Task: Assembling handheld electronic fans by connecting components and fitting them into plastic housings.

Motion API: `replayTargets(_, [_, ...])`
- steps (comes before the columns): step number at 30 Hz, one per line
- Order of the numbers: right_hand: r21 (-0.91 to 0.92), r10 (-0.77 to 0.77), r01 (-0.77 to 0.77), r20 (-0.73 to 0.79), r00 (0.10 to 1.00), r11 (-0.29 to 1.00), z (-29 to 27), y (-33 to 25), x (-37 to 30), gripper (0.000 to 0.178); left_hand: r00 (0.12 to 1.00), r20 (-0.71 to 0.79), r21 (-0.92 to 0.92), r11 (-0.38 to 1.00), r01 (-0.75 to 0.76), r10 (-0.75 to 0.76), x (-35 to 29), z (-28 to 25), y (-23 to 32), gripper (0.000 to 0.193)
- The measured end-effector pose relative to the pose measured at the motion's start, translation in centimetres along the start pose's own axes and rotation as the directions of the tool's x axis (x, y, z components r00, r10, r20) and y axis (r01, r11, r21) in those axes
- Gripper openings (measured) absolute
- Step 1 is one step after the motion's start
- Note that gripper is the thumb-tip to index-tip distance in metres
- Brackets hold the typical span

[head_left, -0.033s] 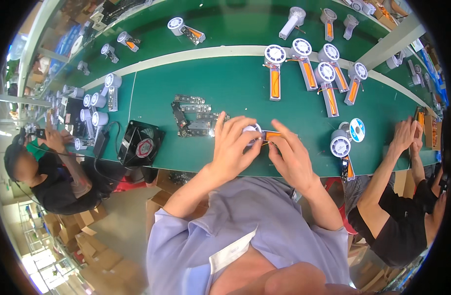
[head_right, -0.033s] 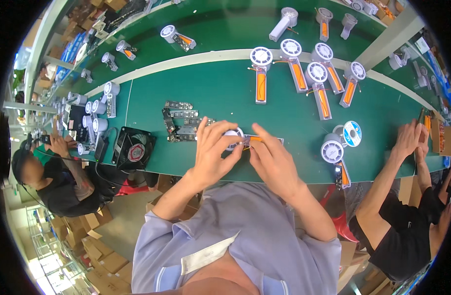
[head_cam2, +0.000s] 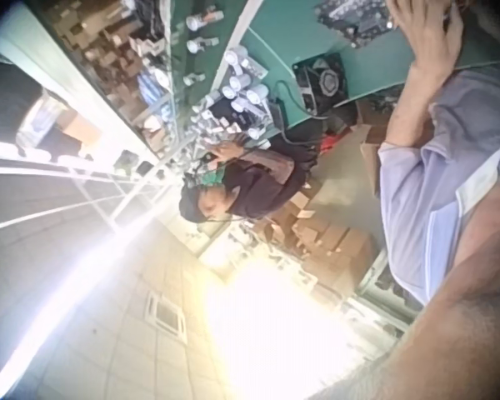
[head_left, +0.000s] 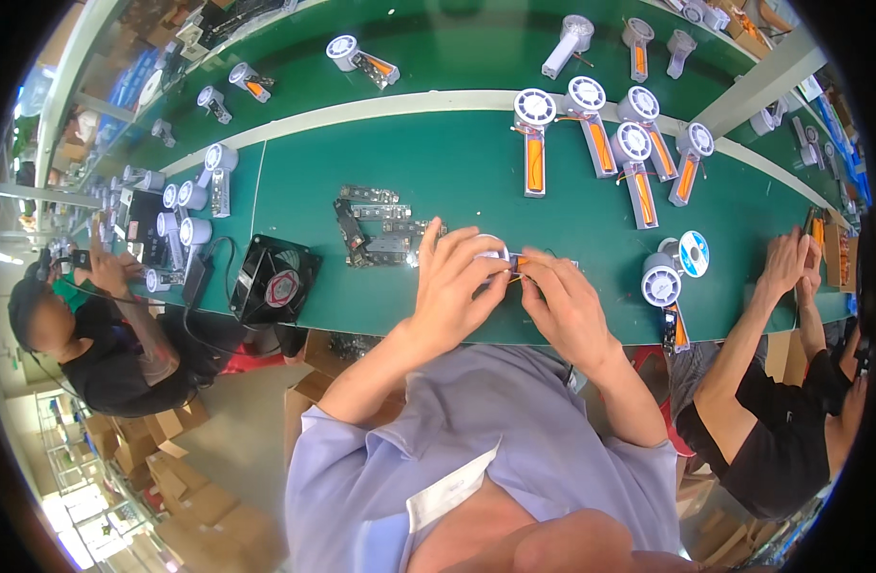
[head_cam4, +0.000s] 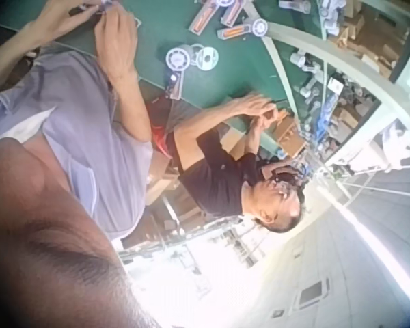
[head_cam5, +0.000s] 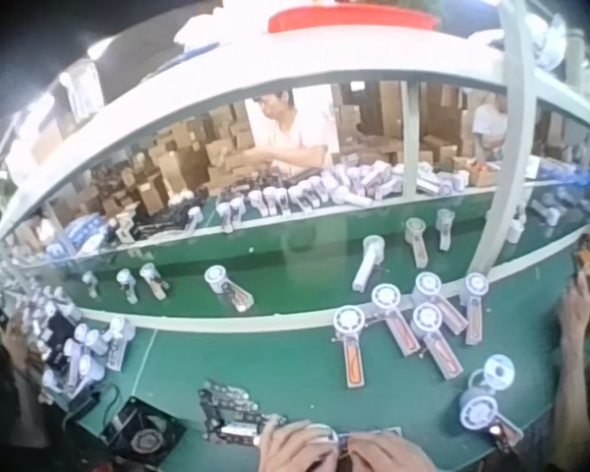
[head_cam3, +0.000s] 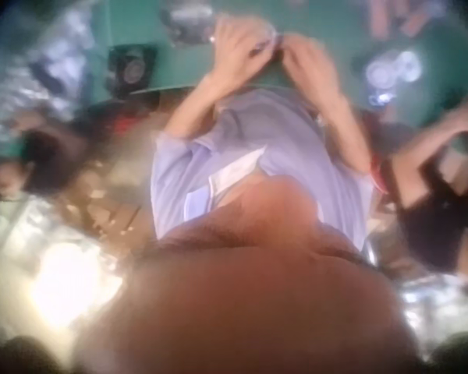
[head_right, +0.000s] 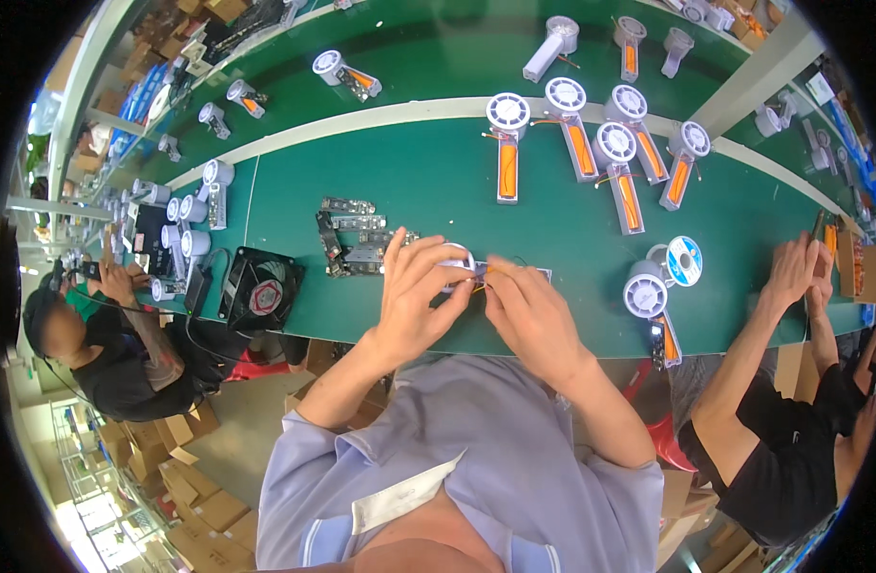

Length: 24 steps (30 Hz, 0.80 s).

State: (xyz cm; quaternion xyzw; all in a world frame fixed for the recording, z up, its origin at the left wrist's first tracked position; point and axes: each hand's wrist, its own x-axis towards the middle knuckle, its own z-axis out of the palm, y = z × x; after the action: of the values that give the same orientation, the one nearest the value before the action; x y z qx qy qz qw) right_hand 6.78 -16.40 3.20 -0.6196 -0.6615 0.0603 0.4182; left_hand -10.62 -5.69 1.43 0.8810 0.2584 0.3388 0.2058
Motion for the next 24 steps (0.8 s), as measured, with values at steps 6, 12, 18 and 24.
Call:
replayTargets(6, [0.198,0.287,-0.297,0.078,0.955,0.934,0.8,-0.5,-1.5,0.022,0.997,0.079,-0.220,0.975,0.031,-0.014,0.4,1.1,-0.1,0.012])
replayTargets(12, [0.378,0.523,-0.484,0.000,0.852,0.789,1.1,-0.9,-1.7,0.021,0.986,0.160,-0.262,0.961,0.090,-0.049,1.3,1.0,-0.5,0.007])
replayTargets(18, [0.038,0.206,-0.202,-0.202,0.957,0.979,1.2,-0.8,-1.9,0.019,0.972,0.234,-0.168,0.986,0.013,0.027,2.1,0.8,-0.7,0.011])
replayTargets(24, [0.372,0.558,-0.505,-0.043,0.829,0.779,0.5,-0.9,-1.7,0.017,0.974,0.226,-0.253,0.966,0.048,0.011,2.6,0.7,-0.6,0.007])
